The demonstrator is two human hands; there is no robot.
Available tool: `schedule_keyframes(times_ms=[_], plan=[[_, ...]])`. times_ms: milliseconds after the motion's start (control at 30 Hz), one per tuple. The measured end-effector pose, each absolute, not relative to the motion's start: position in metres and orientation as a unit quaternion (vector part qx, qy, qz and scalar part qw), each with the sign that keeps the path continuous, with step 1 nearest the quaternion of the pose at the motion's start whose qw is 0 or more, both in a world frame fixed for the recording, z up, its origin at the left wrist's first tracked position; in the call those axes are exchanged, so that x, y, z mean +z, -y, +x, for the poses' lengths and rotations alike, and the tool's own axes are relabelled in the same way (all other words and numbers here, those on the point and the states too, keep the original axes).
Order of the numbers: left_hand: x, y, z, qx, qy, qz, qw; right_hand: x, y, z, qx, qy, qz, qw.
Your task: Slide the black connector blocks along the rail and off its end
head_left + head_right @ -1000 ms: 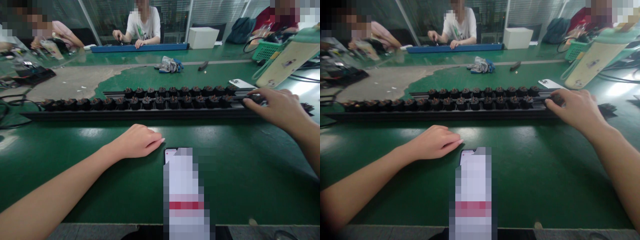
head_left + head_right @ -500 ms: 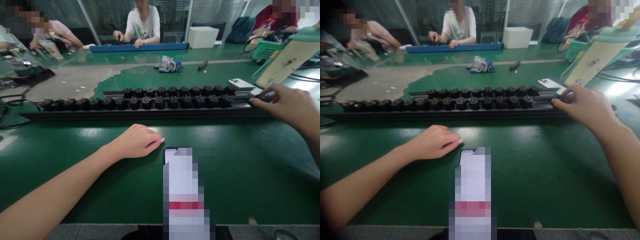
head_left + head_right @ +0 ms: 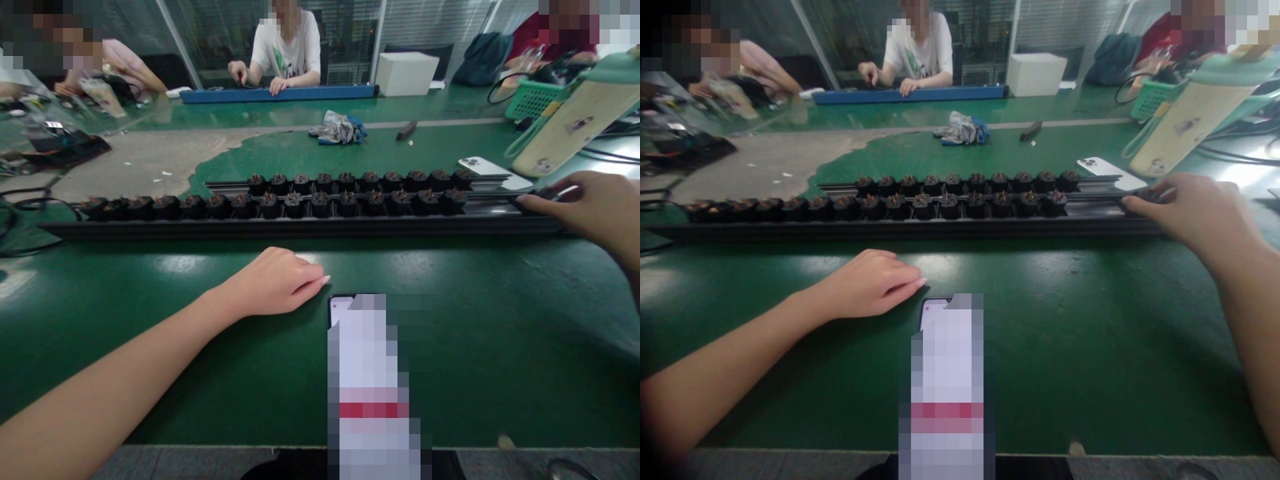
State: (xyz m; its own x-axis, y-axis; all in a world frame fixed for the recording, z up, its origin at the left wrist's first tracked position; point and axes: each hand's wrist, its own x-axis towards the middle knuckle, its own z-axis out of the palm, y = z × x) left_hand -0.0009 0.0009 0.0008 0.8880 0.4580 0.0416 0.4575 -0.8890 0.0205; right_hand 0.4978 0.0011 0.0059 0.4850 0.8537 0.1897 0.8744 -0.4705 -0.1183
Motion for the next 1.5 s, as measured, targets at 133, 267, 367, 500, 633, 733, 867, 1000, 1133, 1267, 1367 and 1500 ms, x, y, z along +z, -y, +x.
schedule_keyframes(times_ms=[133,267,367,500,633,733,867,1000,1133,1267,1367,1500], plan=[[0.001,0.000,0.000,0.024,-0.234,0.972,-0.002,0.005,-0.001,0.504,-0.066,0.513,-0.850,0.101],[0.002,-0.001,0.001,0.023,-0.233,0.972,0.001,0.003,-0.001,0.511,-0.068,0.511,-0.853,0.084],[0.002,-0.001,0.001,0.018,-0.233,0.972,-0.002,0.000,-0.002,0.516,-0.066,0.495,-0.863,0.081],[0.001,-0.001,0.000,0.020,-0.232,0.972,-0.008,-0.002,-0.003,0.524,-0.069,0.494,-0.863,0.076],[0.001,-0.001,0.000,0.016,-0.234,0.972,-0.005,-0.003,-0.003,0.527,-0.074,0.491,-0.865,0.076],[0.001,-0.001,0.001,0.015,-0.236,0.972,-0.006,-0.003,-0.003,0.529,-0.070,0.482,-0.871,0.068],[0.002,-0.001,0.000,0.015,-0.233,0.972,-0.006,-0.001,-0.001,0.535,-0.066,0.461,-0.883,0.055],[0.002,0.000,0.000,0.022,-0.233,0.972,-0.005,-0.001,-0.001,0.540,-0.054,0.454,-0.888,0.051],[0.002,0.000,0.000,0.023,-0.231,0.973,-0.005,-0.001,0.000,0.538,-0.042,0.431,-0.900,0.039],[0.002,-0.001,0.000,0.019,-0.232,0.973,-0.005,0.001,0.001,0.535,-0.043,0.436,-0.898,0.034],[0.003,-0.001,0.000,0.021,-0.231,0.973,-0.009,-0.001,0.000,0.540,-0.048,0.442,-0.895,0.035],[0.003,-0.001,0.000,0.024,-0.230,0.973,-0.010,-0.017,-0.004,0.575,-0.084,0.456,-0.886,0.026]])
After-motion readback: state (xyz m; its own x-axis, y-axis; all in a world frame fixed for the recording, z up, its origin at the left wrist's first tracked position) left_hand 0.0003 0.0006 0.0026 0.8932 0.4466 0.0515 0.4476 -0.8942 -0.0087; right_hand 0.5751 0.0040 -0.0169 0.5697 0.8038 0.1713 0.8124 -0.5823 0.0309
